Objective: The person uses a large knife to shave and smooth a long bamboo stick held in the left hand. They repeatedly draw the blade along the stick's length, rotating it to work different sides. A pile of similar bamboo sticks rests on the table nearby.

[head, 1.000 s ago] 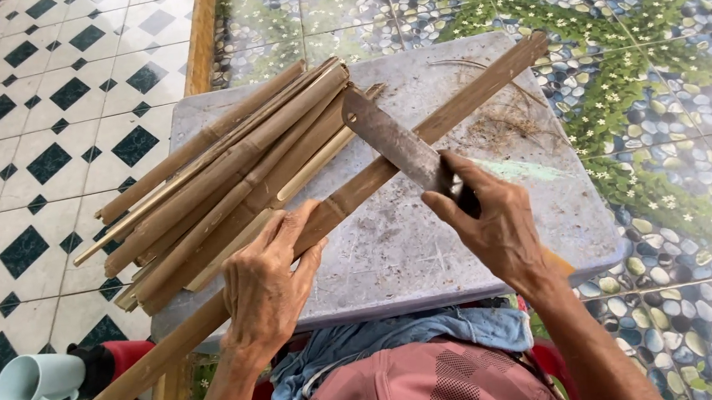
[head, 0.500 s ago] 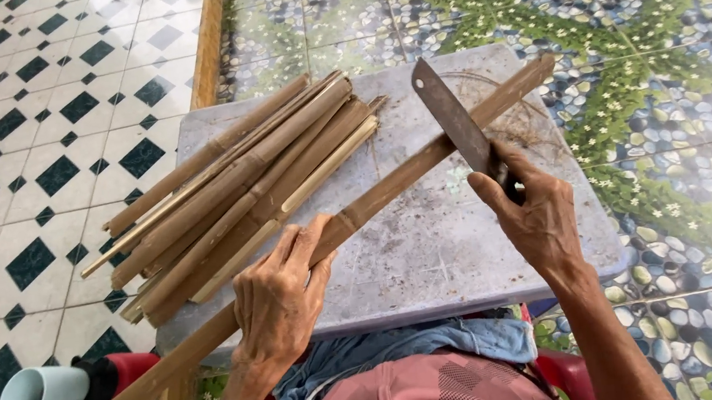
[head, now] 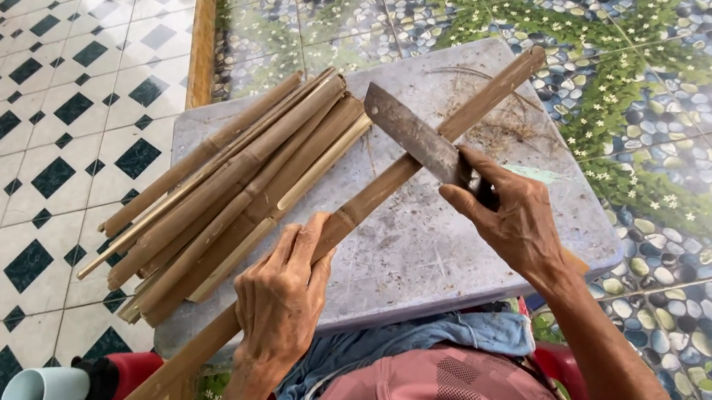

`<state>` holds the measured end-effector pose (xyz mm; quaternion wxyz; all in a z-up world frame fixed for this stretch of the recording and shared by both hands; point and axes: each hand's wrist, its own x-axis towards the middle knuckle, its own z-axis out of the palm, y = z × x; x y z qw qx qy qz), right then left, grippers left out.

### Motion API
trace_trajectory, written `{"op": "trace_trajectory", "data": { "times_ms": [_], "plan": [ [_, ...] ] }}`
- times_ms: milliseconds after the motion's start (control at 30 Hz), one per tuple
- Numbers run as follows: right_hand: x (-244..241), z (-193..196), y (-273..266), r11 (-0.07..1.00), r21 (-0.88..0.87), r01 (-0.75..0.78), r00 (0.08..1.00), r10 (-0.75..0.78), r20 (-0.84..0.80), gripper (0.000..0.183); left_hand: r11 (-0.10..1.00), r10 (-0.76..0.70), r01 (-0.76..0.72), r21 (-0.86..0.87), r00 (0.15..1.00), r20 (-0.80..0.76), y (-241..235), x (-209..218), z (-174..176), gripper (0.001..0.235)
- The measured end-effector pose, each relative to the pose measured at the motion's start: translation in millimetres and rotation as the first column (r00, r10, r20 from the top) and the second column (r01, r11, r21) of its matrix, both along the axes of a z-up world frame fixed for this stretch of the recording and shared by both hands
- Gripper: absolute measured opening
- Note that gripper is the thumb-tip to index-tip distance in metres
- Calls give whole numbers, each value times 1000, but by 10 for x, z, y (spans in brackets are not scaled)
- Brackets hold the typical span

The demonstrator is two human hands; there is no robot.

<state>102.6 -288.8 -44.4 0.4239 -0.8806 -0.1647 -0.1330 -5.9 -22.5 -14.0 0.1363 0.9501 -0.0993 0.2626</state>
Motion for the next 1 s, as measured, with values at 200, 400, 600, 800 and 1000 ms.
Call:
{"op": "trace_trajectory", "data": {
  "times_ms": [200,400,600,800,1000],
  "plan": [
    [157,-23,-230,996,-36,83,996,-81,47,59,1000,2,-3,31,1000,18,32,-25,57,45],
    [-6,-58,-76,999,-22,23,1000,-23,10,53,1000,9,-9,18,1000,-8,-1,-35,18,46],
    [-24,-105,43,995,-33,-91,996,91,-15,59,999,41,-41,35,999,19,78,0,37,44],
    [351,-95,-595,982,49,183,983,-184,17,57,999,23,-24,45,1000,9,66,-9,66,44],
    [161,-30,-342,991,83,104,994,-107,30,50,1000,7,-8,-22,999,-45,95,-7,36,49]
  ]
}}
